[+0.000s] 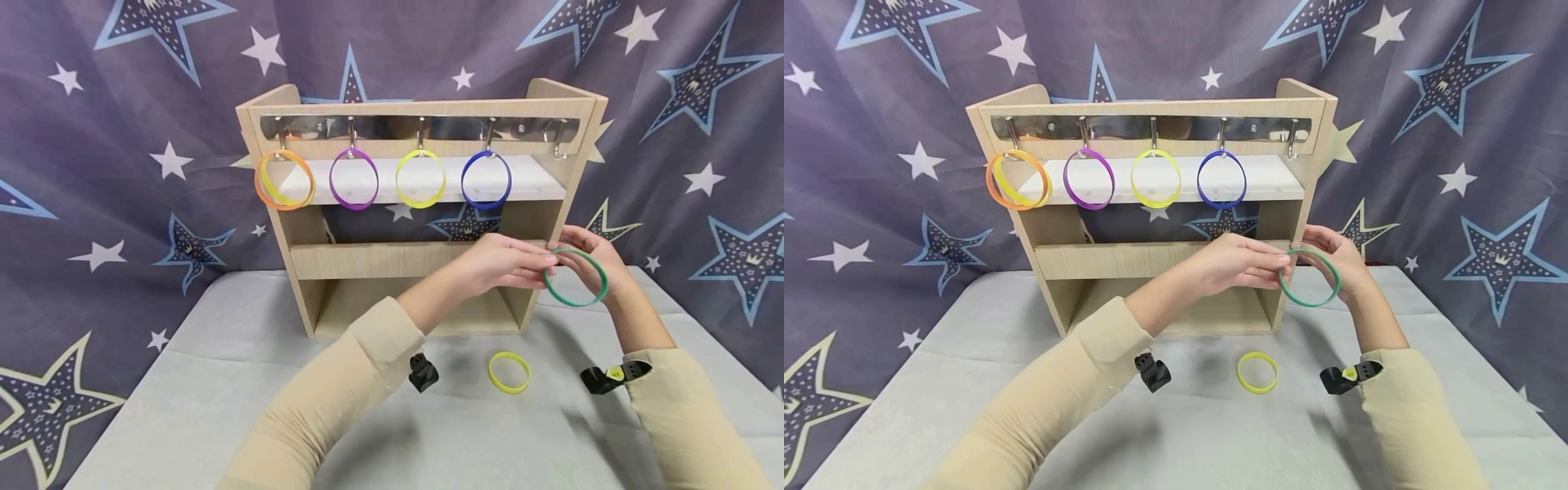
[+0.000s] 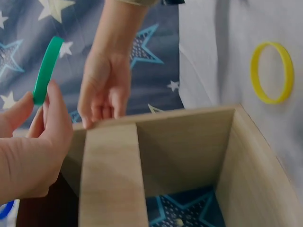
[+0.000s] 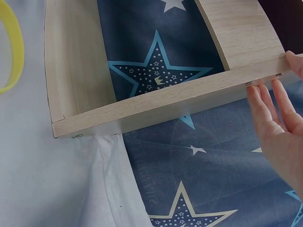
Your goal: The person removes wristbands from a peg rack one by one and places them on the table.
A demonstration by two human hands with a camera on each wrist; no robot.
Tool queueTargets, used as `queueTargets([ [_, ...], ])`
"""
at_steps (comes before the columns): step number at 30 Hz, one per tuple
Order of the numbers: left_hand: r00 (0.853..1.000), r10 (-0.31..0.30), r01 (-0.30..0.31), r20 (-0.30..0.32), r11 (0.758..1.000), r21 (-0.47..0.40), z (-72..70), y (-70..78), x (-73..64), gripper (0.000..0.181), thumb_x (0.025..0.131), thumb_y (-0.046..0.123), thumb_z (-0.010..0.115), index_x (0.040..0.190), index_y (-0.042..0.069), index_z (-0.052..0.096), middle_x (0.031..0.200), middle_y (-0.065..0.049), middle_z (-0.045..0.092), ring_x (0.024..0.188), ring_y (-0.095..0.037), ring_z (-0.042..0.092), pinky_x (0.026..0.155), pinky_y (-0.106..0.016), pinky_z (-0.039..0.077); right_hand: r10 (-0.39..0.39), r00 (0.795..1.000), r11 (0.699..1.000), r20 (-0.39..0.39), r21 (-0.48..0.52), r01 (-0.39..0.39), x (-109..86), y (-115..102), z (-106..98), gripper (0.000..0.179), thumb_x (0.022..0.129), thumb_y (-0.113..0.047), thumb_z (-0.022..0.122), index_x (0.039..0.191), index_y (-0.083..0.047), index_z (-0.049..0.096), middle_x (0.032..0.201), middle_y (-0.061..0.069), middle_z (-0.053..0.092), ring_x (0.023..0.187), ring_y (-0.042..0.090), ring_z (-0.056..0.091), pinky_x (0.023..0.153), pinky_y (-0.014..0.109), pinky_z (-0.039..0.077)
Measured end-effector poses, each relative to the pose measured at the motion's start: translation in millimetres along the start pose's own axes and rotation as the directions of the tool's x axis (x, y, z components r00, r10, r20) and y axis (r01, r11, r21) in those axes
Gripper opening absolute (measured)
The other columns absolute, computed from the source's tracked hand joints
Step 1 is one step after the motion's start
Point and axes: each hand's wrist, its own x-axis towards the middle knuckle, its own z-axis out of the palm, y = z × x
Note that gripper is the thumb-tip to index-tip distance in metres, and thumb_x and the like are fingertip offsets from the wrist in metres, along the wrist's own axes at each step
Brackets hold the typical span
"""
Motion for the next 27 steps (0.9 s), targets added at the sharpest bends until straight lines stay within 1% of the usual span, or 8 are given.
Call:
queueTargets([
  [3, 0.998, -0.043, 0.040, 0.040, 0.996, 0.080, -9.1, -4.6, 2.5, 0.027, 0.092, 0.006, 0.063, 0.115, -0.007, 0.066, 0.102, -0.020, 0.071, 0.075, -0.015, 0.067, 0.091, -0.034, 0.060, 0.023, 1.000, 0.998, -0.022, -0.062, -0.024, 0.2, -1, 0, 0.026, 0.092, 0.004, 0.057, 0.107, -0.017, 0.063, 0.094, -0.008, 0.067, 0.088, 0.003, 0.065, 0.078, 0.011, 0.056],
  [6, 0.990, -0.096, 0.081, 0.099, 0.986, 0.147, -18.5, -9.5, 4.8, 0.030, 0.095, 0.006, 0.059, 0.120, -0.009, 0.061, 0.083, -0.009, 0.069, 0.072, -0.011, 0.065, 0.086, -0.027, 0.061, 0.018, 1.000, 0.990, -0.018, -0.142, -0.021, 0.5, -2, 1, 0.023, 0.092, -0.002, 0.060, 0.108, -0.018, 0.062, 0.095, -0.010, 0.066, 0.090, 0.002, 0.064, 0.081, 0.010, 0.055],
  [8, 0.982, -0.134, 0.109, 0.132, 0.978, 0.180, -23.9, -13.2, 6.3, 0.031, 0.096, 0.007, 0.056, 0.123, -0.010, 0.059, 0.078, -0.004, 0.066, 0.073, -0.010, 0.064, 0.091, -0.028, 0.059, 0.023, 1.000, 0.988, -0.011, -0.154, -0.024, 0.2, -2, 1, 0.024, 0.093, -0.002, 0.059, 0.109, -0.019, 0.062, 0.097, -0.011, 0.066, 0.092, 0.001, 0.064, 0.084, 0.009, 0.053],
  [12, 0.971, -0.179, 0.143, 0.159, 0.966, 0.216, -32.0, -22.5, 9.4, 0.033, 0.097, 0.007, 0.054, 0.125, -0.011, 0.057, 0.080, -0.005, 0.065, 0.076, -0.011, 0.063, 0.108, -0.038, 0.050, 0.027, 1.000, 0.985, -0.010, -0.169, -0.028, 0.1, -2, 1, 0.025, 0.093, -0.002, 0.058, 0.110, -0.020, 0.061, 0.099, -0.012, 0.066, 0.093, 0.000, 0.063, 0.086, 0.007, 0.051],
  [16, 0.973, -0.189, 0.157, 0.131, 0.962, 0.226, -38.6, -34.2, 12.4, 0.031, 0.096, 0.005, 0.055, 0.122, -0.012, 0.058, 0.082, -0.005, 0.065, 0.075, -0.011, 0.063, 0.111, -0.042, 0.046, 0.024, 1.000, 0.984, -0.016, -0.176, -0.026, 0.7, -1, 2, 0.025, 0.093, -0.004, 0.060, 0.111, -0.020, 0.061, 0.101, -0.012, 0.066, 0.094, 0.000, 0.063, 0.086, 0.006, 0.051],
  [23, 0.973, -0.216, 0.194, 0.075, 0.954, 0.230, -49.8, -59.3, 12.9, 0.029, 0.095, 0.005, 0.057, 0.118, -0.012, 0.061, 0.080, -0.006, 0.065, 0.072, -0.011, 0.064, 0.107, -0.040, 0.050, 0.027, 1.000, 0.987, -0.010, -0.159, -0.029, 0.4, -2, 2, 0.025, 0.093, -0.003, 0.060, 0.111, -0.020, 0.062, 0.102, -0.012, 0.066, 0.094, 0.000, 0.063, 0.086, 0.007, 0.050],
  [25, 0.972, -0.230, 0.213, 0.051, 0.951, 0.225, -52.7, -65.1, 12.0, 0.029, 0.095, 0.004, 0.057, 0.118, -0.012, 0.061, 0.082, -0.007, 0.066, 0.072, -0.011, 0.064, 0.106, -0.040, 0.051, 0.029, 1.000, 0.988, -0.006, -0.149, -0.029, 0.5, -2, 3, 0.025, 0.093, -0.002, 0.060, 0.111, -0.020, 0.062, 0.102, -0.011, 0.066, 0.094, 0.000, 0.063, 0.086, 0.007, 0.051],
  [27, 0.971, -0.237, 0.228, 0.020, 0.950, 0.214, -55.8, -70.4, 11.7, 0.028, 0.094, 0.004, 0.058, 0.117, -0.011, 0.062, 0.090, -0.014, 0.069, 0.071, -0.011, 0.064, 0.104, -0.039, 0.053, 0.030, 1.000, 0.989, -0.005, -0.142, -0.030, 0.5, -3, 3, 0.025, 0.093, -0.002, 0.059, 0.111, -0.019, 0.062, 0.102, -0.011, 0.066, 0.094, 0.000, 0.063, 0.086, 0.007, 0.051],
])
